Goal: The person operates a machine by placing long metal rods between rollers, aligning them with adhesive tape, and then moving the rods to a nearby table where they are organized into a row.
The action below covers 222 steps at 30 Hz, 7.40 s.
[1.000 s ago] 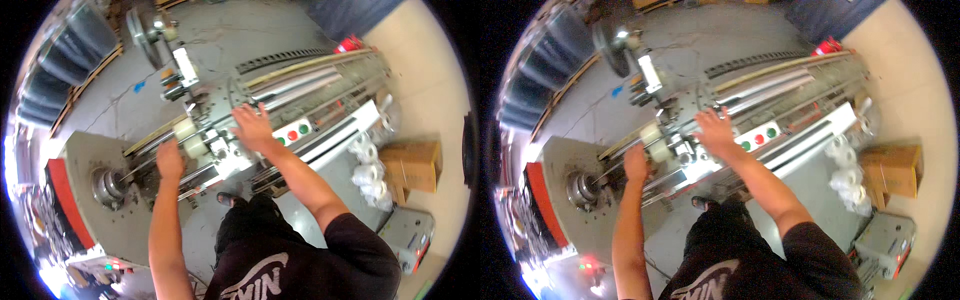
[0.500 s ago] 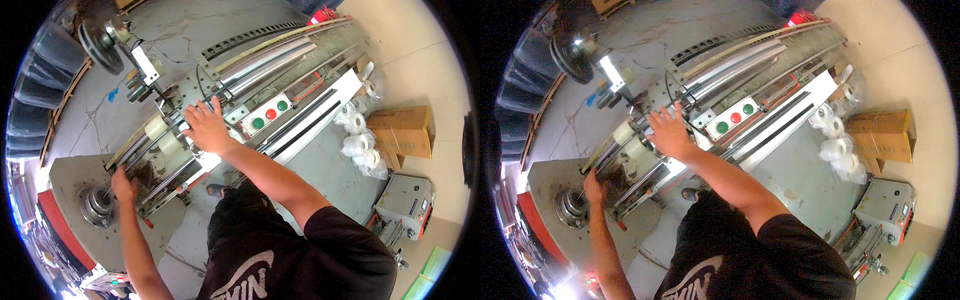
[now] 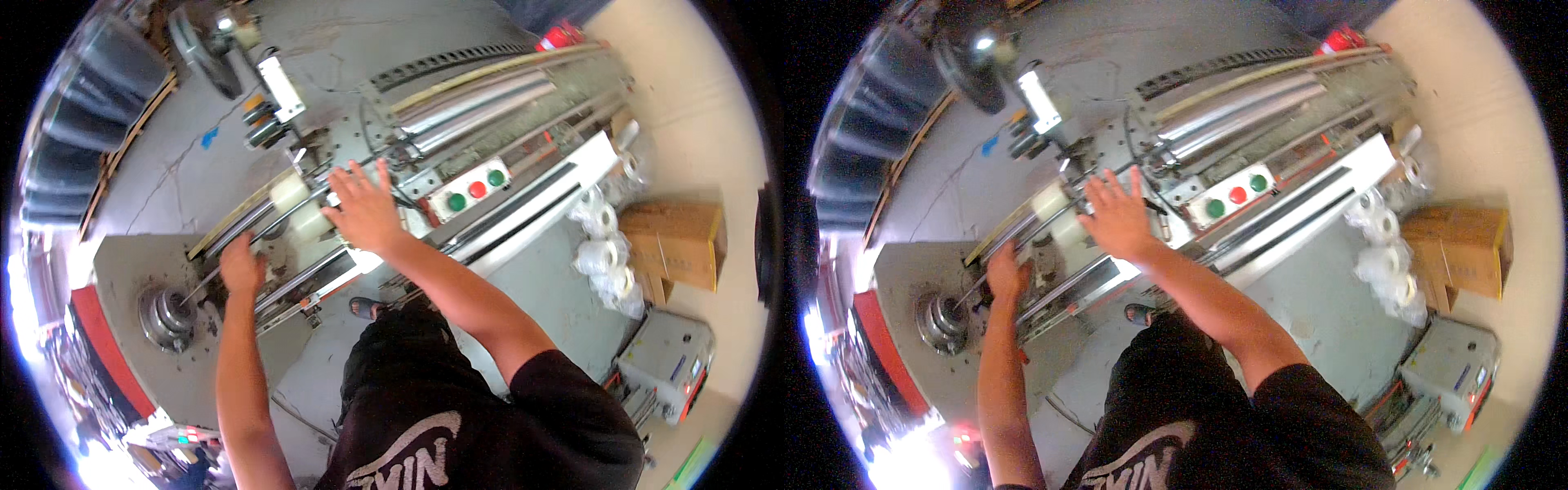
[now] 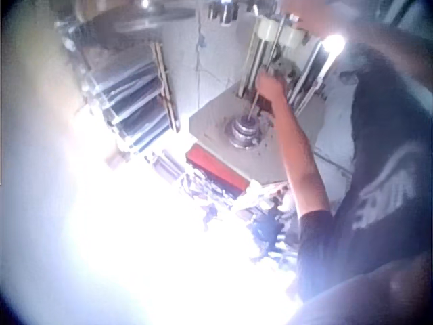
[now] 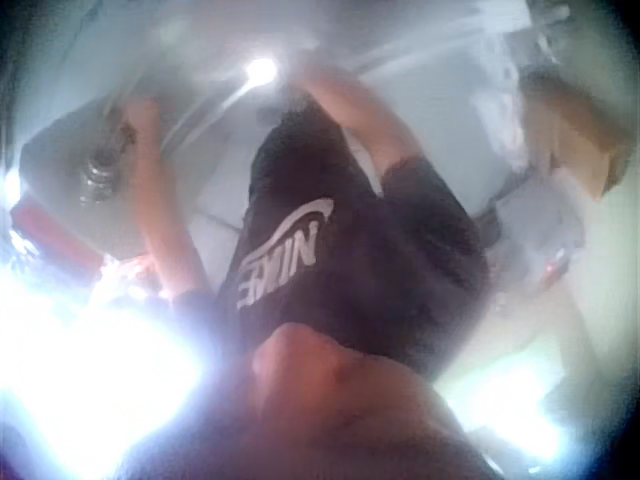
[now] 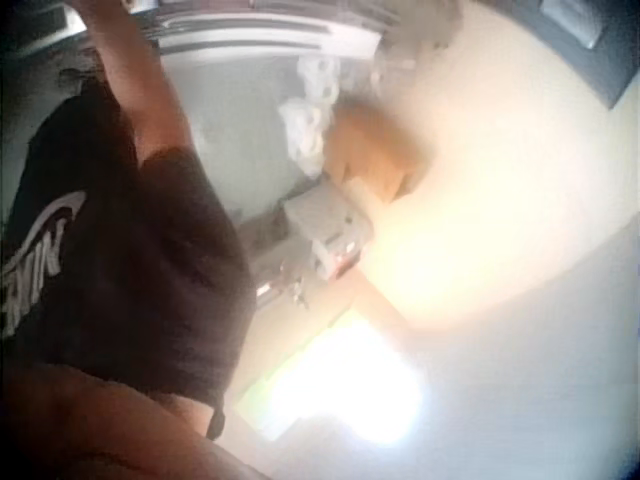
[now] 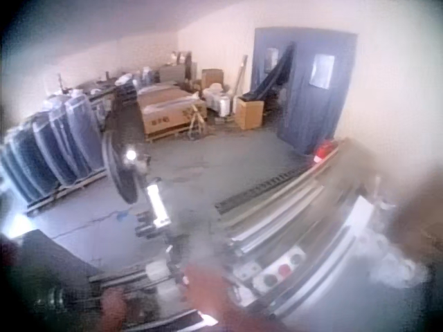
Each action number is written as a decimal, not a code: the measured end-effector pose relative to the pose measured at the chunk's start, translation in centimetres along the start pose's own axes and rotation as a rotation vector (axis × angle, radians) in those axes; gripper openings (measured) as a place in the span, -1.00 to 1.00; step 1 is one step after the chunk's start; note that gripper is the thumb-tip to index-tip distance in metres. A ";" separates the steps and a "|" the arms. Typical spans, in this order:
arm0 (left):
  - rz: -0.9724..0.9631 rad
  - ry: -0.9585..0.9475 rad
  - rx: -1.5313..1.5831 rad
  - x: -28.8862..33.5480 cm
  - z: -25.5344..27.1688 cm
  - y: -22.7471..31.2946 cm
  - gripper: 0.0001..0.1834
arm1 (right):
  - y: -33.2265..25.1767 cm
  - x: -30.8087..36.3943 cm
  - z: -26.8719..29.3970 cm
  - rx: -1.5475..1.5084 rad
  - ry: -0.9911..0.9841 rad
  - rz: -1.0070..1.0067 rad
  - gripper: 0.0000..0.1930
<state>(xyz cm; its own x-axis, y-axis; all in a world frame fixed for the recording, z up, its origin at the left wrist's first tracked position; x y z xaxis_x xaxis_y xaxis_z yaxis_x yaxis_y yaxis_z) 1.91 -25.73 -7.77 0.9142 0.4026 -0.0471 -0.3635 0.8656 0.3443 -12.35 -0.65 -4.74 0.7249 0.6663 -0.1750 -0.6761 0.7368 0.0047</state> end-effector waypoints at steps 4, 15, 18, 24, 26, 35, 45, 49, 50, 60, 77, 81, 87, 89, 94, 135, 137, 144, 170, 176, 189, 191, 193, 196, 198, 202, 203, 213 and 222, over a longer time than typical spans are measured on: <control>-0.003 -0.051 -0.014 -1.7 -1.7 4.4 -0.48 | 0.3 -0.1 0.7 -0.072 0.007 0.001 -0.32; -0.112 0.075 0.082 -2.3 -1.9 8.8 -0.69 | -0.3 -0.2 1.2 0.078 0.020 0.089 -0.33; -0.122 0.108 0.105 -1.8 -1.1 7.3 -0.72 | -0.1 -0.1 0.7 0.121 0.012 0.100 -0.33; -0.056 0.104 0.045 -0.2 0.2 2.0 -0.81 | -0.2 0.1 0.7 0.139 0.078 0.125 -0.32; -0.028 0.106 0.060 0.5 0.6 -0.1 -0.82 | -0.2 0.0 0.4 0.140 0.055 0.124 -0.33; -0.006 0.135 -0.063 3.5 2.7 -9.6 -0.83 | 0.1 0.3 0.9 0.144 0.113 0.119 -0.39; 0.248 0.015 -0.125 5.0 4.0 -14.1 -0.66 | 0.9 0.0 0.3 0.084 0.103 0.082 -0.38; 0.290 -0.047 -0.029 2.8 1.8 -10.3 -0.63 | 1.2 -0.3 0.0 0.039 0.069 0.099 -0.36; 0.318 -0.069 -0.030 2.2 1.1 -9.2 -0.59 | 1.2 -0.1 0.4 0.009 0.113 0.128 -0.35; 0.199 -0.045 -0.119 -2.7 -3.3 3.8 -0.74 | 2.2 -0.3 0.1 -0.021 0.105 0.207 -0.31; -0.046 0.038 0.110 -4.0 -5.1 9.6 -0.57 | 2.3 -0.6 0.4 -0.035 -0.003 0.216 -0.33; -0.067 0.082 0.139 -2.7 -4.1 7.7 -0.59 | 2.5 -0.9 1.5 -0.043 0.013 0.246 -0.38; 0.001 0.047 0.094 -1.4 -2.5 4.4 -0.63 | 5.4 -9.0 -2.4 -0.623 -0.057 -0.043 -0.53; -0.007 0.053 0.088 -1.3 -2.1 4.2 -0.69 | 5.1 -12.6 -6.4 -0.825 -0.189 -0.150 -0.55; -0.044 0.109 0.097 -1.3 -2.0 4.8 -0.78 | 2.6 -15.7 -15.2 -0.845 -0.572 -0.240 -0.54; -0.174 0.066 0.036 -4.0 -7.7 14.0 -0.31 | 5.7 2.8 -5.0 -1.557 -0.596 -0.501 -0.66; -0.164 0.053 0.031 -4.0 -7.6 14.0 -0.31 | 7.1 7.1 -4.9 -1.433 -0.558 -0.470 -0.62; -0.122 -0.025 0.014 -4.1 -7.6 14.4 -0.29 | 13.2 15.3 -8.3 -0.748 -0.380 -0.286 -0.79; 0.115 -0.350 0.594 -7.8 -6.7 11.9 0.03 | 13.2 7.9 -13.9 -0.095 0.011 0.495 -0.67; 0.164 -0.504 0.763 -9.0 -9.0 11.5 -0.02 | 14.6 8.8 -13.1 -0.269 -0.056 0.203 -0.65; 0.291 -0.416 1.048 -8.5 -4.1 12.6 -0.24 | 5.8 8.4 -1.3 -1.512 -0.151 -0.386 -0.72; 0.311 -0.413 1.041 -8.5 -3.2 12.8 -0.33 | 4.1 5.2 -1.2 -1.494 -0.168 -0.360 -0.72; 0.337 -0.418 1.055 -8.4 -2.8 12.8 -0.42 | 2.9 2.7 -1.5 -1.444 -0.155 -0.367 -0.69; 0.311 -0.430 1.085 -8.3 -2.4 13.1 -0.49 | 2.4 1.0 -2.1 -1.412 -0.154 -0.392 -0.71; 0.304 -0.453 1.080 -8.1 -2.5 13.2 -0.53 | 2.3 0.6 -2.6 -1.365 -0.176 -0.415 -0.71; 0.290 -0.475 1.060 -7.9 -2.6 13.4 -0.55 | 1.8 0.0 -3.3 -1.389 -0.163 -0.418 -0.71; 0.297 -0.480 1.054 -7.9 -2.7 13.3 -0.57 | 1.6 -0.3 -3.5 -1.417 -0.152 -0.414 -0.71; 0.223 -0.484 1.087 -8.3 -3.3 13.1 -0.78 | 0.5 -0.6 -2.6 -1.627 -0.105 -0.410 -0.74; 0.216 -0.468 1.064 -7.9 -3.1 12.8 -0.79 | 1.0 -3.5 -0.1 -1.685 -0.255 -0.336 -0.83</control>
<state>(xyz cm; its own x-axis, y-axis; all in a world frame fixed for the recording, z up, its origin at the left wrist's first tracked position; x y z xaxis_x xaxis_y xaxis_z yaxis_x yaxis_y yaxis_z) -10.50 -16.91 -5.92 0.9093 0.1707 0.3796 -0.3884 0.0206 0.9213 -15.55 -2.31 -4.21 0.7400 0.6437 0.1951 0.2317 0.0283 -0.9724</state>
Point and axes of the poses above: each hand's wrist, its own x-axis away from the middle knuckle, its own z-axis out of the back of the hand, y = z × x, the point moved 9 cm from there along -x, towards the middle knuckle, and after that the axes turned 12 degrees about x, right-handed, at the moved point
